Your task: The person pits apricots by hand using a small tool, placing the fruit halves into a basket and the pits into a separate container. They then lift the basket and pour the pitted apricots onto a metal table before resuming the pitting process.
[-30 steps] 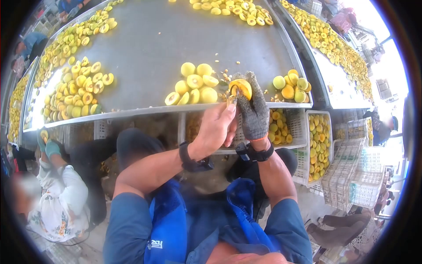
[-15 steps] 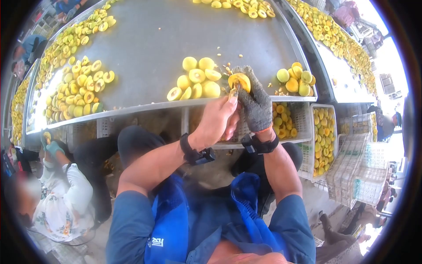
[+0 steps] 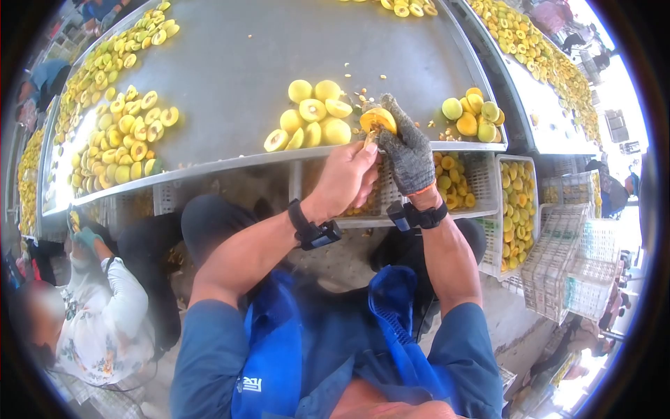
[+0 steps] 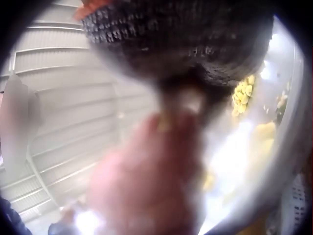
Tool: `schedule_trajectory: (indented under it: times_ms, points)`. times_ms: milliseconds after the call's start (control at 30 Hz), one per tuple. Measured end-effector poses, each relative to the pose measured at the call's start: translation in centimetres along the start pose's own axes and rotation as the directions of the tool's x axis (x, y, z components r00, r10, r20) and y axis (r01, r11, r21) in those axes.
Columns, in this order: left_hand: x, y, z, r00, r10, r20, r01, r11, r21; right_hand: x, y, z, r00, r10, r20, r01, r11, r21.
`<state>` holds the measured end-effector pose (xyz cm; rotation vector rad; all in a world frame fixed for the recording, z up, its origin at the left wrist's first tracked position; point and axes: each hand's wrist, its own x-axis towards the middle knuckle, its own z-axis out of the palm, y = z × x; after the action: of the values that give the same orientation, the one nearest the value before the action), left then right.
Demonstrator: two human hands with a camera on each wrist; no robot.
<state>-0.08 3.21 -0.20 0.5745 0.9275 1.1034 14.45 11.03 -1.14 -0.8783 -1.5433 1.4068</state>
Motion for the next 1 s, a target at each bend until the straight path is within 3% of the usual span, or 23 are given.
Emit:
schedule_trajectory:
  times_ms: [100,200,500,600,700,900,1000]
  points:
    - [-0.4,1.0,-0.5,0.997,-0.052,0.064,0.052,0.999,0.004,0.0,-0.4,-0.4,0.998,-0.062,-0.013,0.061,0.995,-0.075]
    - [-0.6,1.4,-0.9,0.994,-0.076,0.083,0.073,0.996,0.041,0.3,0.2,-1.4,0.996,-0.083,-0.016,0.075,0.962,-0.263]
    - [-0.8,2.5,-1.5,0.95,-0.213,0.226,0.239,0.967,-0.092,0.3,-0.4,-1.2,0.968,-0.248,0.042,0.249,0.921,-0.3]
    - [-0.8,3.1,-2.1,0.933,-0.23,0.278,0.252,0.967,-0.046,0.4,-1.3,-1.6,0.99,-0.117,0.075,0.134,0.951,-0.278]
    - [-0.7,3.1,-2.9,0.907,-0.253,0.336,0.286,0.957,-0.053,0.6,-1.8,-1.9,0.989,-0.082,0.121,0.124,0.913,-0.389]
    - [-1.0,3.1,-3.1,0.874,-0.279,0.397,0.327,0.943,-0.058,0.7,-2.0,-2.4,0.977,-0.107,0.182,0.174,0.898,-0.404]
    - [-0.4,2.8,-3.9,0.827,-0.275,0.489,0.386,0.912,-0.139,1.0,-2.0,-2.3,0.981,-0.096,0.171,0.138,0.959,-0.249]
